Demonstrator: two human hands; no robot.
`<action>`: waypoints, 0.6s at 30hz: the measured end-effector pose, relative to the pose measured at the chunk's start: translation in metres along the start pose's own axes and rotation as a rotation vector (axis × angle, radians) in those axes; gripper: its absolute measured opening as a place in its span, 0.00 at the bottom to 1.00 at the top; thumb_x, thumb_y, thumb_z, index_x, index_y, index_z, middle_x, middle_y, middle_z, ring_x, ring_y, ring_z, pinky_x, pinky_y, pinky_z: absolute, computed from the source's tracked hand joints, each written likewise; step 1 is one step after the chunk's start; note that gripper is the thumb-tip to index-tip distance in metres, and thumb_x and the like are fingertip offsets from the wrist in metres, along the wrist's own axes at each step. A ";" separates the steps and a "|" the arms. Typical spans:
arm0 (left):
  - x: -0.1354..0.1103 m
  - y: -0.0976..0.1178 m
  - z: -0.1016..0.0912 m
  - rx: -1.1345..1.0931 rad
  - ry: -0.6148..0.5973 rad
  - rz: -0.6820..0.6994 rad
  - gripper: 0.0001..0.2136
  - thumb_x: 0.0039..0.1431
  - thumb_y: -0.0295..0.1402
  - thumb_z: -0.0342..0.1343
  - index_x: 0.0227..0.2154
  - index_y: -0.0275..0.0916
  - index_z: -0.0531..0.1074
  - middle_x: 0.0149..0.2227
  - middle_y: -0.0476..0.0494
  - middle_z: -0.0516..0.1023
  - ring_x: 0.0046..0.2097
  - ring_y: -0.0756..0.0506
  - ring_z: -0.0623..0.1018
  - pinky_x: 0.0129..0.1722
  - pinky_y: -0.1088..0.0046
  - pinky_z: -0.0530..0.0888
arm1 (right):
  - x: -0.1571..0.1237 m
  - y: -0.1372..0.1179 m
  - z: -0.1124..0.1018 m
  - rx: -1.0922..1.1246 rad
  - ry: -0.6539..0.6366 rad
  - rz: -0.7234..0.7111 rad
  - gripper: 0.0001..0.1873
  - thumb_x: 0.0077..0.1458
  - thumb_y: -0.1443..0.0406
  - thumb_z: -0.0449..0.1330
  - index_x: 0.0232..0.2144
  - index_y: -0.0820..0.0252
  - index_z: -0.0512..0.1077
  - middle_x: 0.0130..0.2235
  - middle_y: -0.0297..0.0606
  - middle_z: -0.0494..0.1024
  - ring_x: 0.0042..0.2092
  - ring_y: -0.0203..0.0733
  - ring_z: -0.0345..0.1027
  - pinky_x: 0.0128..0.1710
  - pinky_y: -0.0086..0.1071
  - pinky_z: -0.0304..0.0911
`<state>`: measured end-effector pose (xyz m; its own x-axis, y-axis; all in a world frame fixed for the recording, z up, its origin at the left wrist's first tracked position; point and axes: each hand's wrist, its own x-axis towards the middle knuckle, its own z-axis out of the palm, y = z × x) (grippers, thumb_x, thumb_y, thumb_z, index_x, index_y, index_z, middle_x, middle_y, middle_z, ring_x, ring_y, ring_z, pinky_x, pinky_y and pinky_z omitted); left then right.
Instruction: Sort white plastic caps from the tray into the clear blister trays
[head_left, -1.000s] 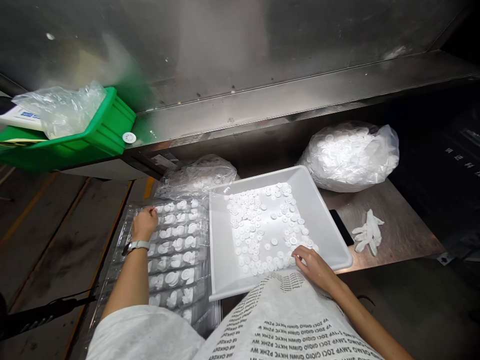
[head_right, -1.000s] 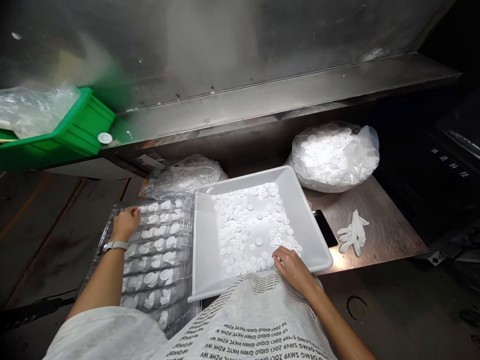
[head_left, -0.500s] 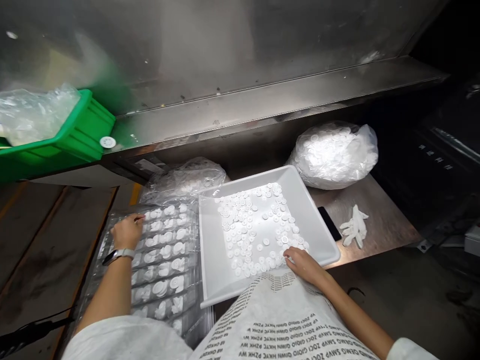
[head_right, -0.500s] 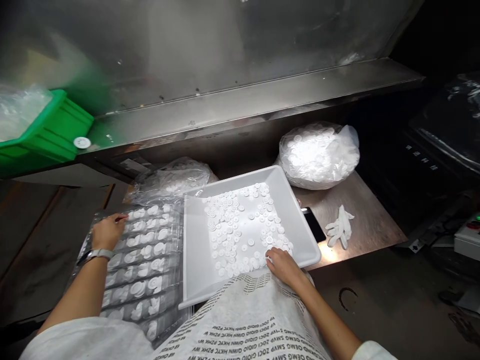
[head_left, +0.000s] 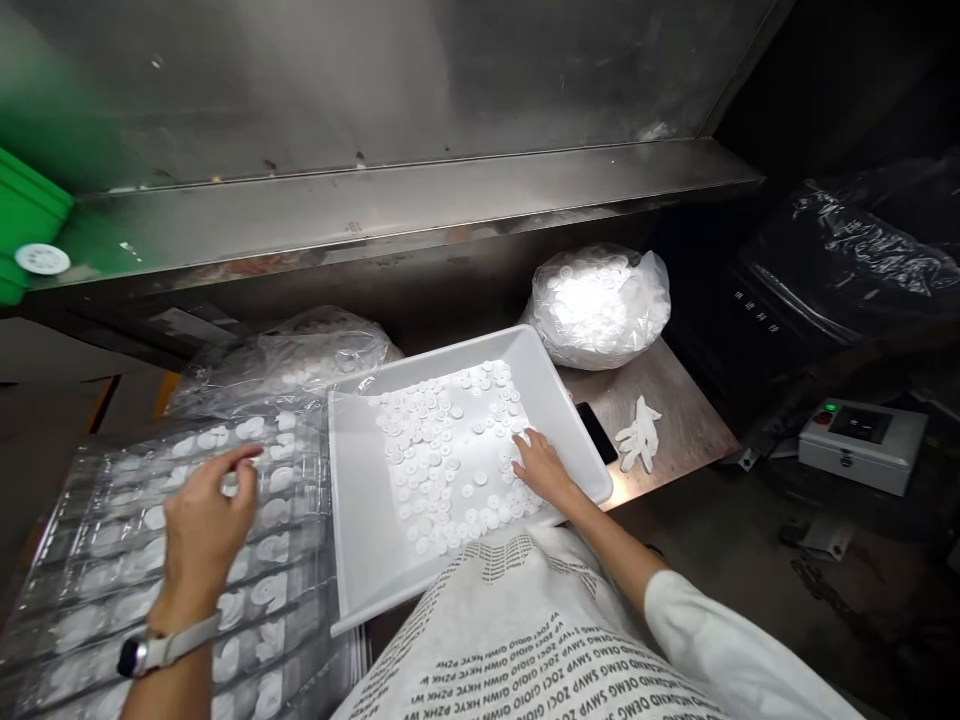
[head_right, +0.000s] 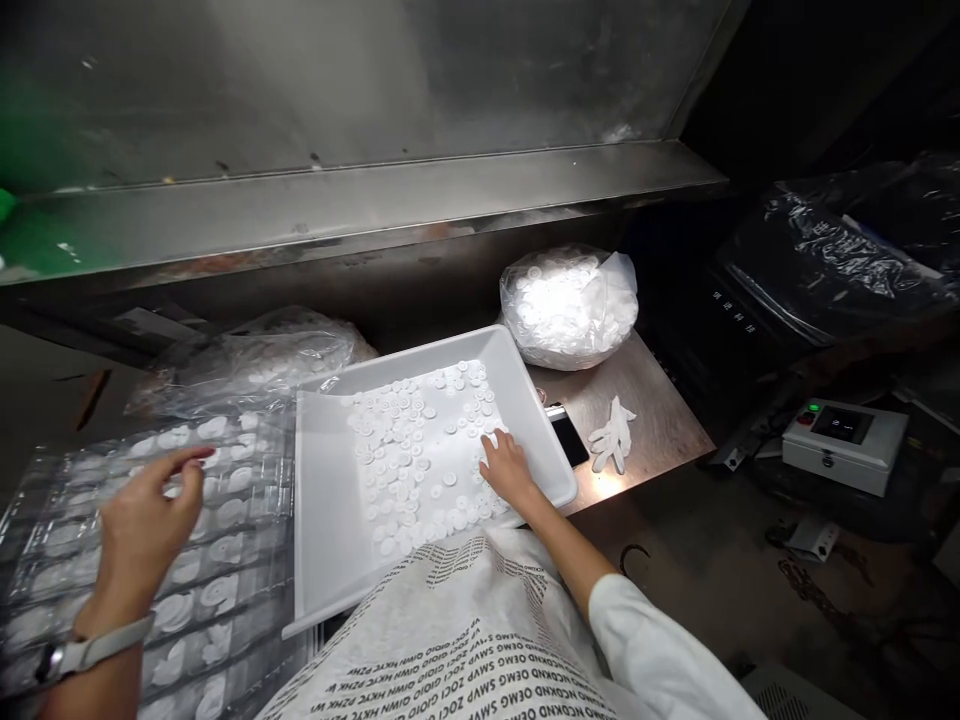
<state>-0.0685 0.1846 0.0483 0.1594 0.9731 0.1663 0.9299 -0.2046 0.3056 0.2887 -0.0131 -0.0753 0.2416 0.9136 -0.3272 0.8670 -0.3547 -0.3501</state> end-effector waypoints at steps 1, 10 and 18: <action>-0.012 0.011 0.005 -0.052 -0.010 0.008 0.16 0.62 0.37 0.44 0.45 0.40 0.73 0.47 0.45 0.77 0.46 0.45 0.76 0.50 0.68 0.69 | 0.008 -0.002 0.002 -0.020 -0.011 0.005 0.24 0.63 0.60 0.57 0.59 0.59 0.60 0.62 0.46 0.57 0.60 0.53 0.56 0.56 0.52 0.59; -0.115 0.045 0.077 -0.394 -0.270 -0.092 0.19 0.57 0.43 0.43 0.42 0.39 0.72 0.45 0.40 0.79 0.44 0.42 0.79 0.47 0.67 0.73 | 0.001 -0.020 0.032 -0.086 -0.281 0.033 0.21 0.62 0.61 0.58 0.55 0.60 0.63 0.59 0.45 0.61 0.56 0.51 0.60 0.53 0.49 0.64; -0.153 0.051 0.138 -0.362 -0.744 -0.116 0.16 0.54 0.38 0.51 0.44 0.36 0.72 0.47 0.38 0.78 0.48 0.43 0.78 0.51 0.63 0.72 | -0.009 -0.011 0.023 0.039 -0.484 0.020 0.20 0.63 0.60 0.57 0.54 0.62 0.64 0.53 0.45 0.67 0.49 0.45 0.67 0.47 0.43 0.69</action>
<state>0.0003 0.0399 -0.0907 0.3648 0.7800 -0.5084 0.8101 0.0033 0.5863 0.2667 -0.0223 -0.0886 0.0194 0.7126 -0.7013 0.8452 -0.3864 -0.3693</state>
